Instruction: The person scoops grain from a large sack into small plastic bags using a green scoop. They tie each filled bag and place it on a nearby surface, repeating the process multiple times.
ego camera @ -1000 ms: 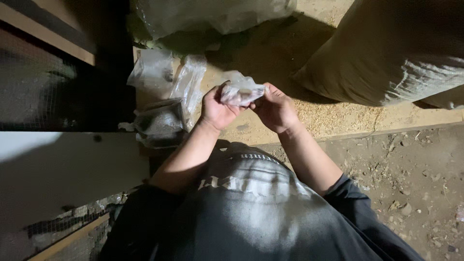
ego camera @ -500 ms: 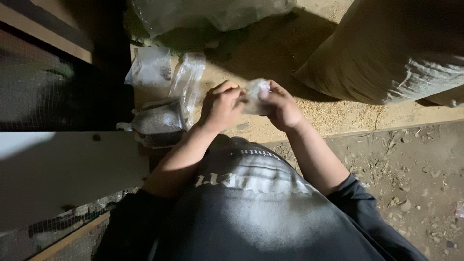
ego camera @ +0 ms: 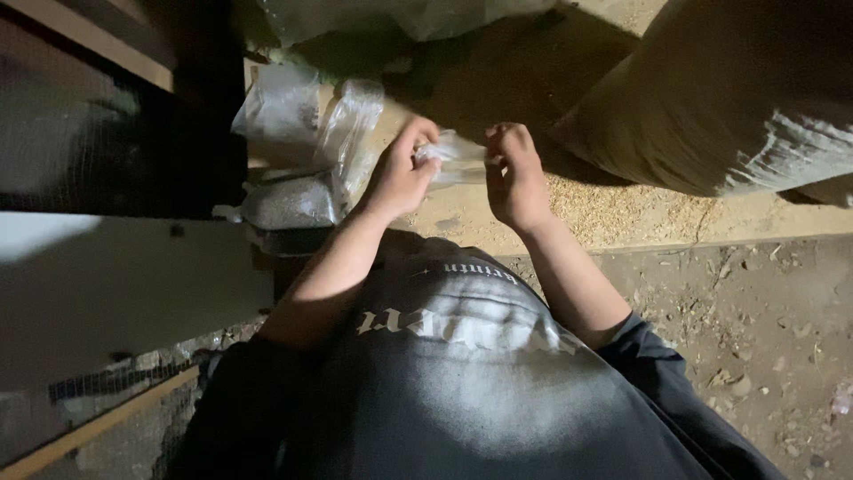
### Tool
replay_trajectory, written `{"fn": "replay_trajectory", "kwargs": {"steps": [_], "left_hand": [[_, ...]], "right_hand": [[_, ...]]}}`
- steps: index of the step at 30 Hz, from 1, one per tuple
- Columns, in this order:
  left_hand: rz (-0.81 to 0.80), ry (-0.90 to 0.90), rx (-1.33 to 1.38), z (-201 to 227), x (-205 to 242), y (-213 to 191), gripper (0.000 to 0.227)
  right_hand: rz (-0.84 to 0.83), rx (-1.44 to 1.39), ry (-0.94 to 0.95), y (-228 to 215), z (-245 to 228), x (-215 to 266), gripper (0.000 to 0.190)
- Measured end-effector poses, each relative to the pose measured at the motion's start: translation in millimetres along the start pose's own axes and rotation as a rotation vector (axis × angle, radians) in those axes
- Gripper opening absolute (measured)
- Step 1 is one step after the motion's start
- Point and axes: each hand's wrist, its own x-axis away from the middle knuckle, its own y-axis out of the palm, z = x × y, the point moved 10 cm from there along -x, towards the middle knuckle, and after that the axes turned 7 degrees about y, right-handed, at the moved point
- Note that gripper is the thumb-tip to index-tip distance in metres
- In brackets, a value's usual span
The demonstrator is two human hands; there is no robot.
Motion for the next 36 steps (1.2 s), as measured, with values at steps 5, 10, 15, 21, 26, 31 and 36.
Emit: {"fn": "replay_trajectory", "kwargs": {"steps": [5,10,15,21,26,31,36], "left_hand": [[0.028,-0.065,-0.576,-36,3,13,0.018],[0.135,-0.007,-0.594,-39,-3,18,0.012],[0.168,0.368,-0.986,-13,7,41,0.050],[-0.026,-0.035,-0.645,-32,14,44,0.051],[-0.231,-0.108,-0.741,-2,19,48,0.023],[-0.214,0.098,-0.731,22,12,58,0.033],[-0.363,0.177,-0.607,26,-4,98,0.033]], "right_hand": [[-0.113,0.782,0.133,10,-8,-4,0.034],[-0.284,0.952,0.317,19,23,-4,0.044],[-0.330,1.037,0.354,21,65,-5,0.033],[-0.204,0.881,0.279,-3,33,10,0.050],[-0.043,0.705,0.163,-25,12,31,0.040],[0.069,0.519,0.160,-41,6,53,0.039],[0.231,0.409,0.244,-77,12,87,0.034]]}}
